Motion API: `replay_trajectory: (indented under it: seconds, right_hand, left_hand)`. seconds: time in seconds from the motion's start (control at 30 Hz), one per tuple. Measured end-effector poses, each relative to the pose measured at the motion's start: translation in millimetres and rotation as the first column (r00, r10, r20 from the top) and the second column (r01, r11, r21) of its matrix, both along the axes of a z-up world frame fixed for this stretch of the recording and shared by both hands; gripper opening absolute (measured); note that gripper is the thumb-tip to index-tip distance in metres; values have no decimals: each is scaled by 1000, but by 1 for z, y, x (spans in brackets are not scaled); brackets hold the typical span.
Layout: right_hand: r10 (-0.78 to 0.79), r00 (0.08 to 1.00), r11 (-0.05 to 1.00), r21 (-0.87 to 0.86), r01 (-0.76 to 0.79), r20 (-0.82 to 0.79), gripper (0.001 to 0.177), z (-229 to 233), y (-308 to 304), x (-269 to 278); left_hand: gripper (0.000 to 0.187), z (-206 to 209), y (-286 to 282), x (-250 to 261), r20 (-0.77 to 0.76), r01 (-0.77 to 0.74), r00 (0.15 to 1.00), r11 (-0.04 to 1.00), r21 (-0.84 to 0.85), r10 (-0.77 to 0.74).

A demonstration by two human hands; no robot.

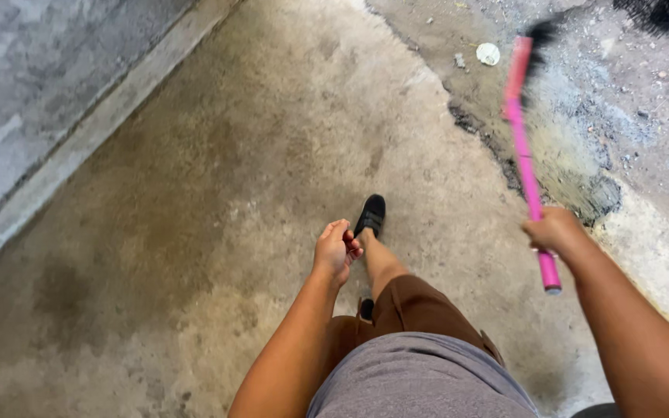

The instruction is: The person sweeps a concrete floor throughout multiple rooms using a pink-handled broom, moving dust and debris away from walls and around household items including a motorcycle and a bed.

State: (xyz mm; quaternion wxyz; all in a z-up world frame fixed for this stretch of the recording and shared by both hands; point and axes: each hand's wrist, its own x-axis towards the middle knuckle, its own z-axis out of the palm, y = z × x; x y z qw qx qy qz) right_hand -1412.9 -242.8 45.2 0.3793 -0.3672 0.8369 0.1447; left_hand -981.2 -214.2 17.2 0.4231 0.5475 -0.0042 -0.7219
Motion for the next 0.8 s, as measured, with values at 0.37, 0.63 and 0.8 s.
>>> replay_trajectory:
  seconds: [0.37, 0.63, 0.8]
  right_hand:
    - [-170, 444, 922, 301, -244, 880, 33, -49, 200, 365]
    - [-430, 274, 865, 480, -150, 860, 32, -151, 257, 269]
    - [-636, 368, 763, 478, 435, 678, 20, -142, 328, -72]
  left_hand:
    - [13, -8, 246, 54, 268, -219, 943, 974, 52, 197]
    - [10, -52, 337, 55, 381, -380, 872, 916, 128, 308]
    - [10, -80, 361, -73, 177, -96, 983, 962, 255, 51]
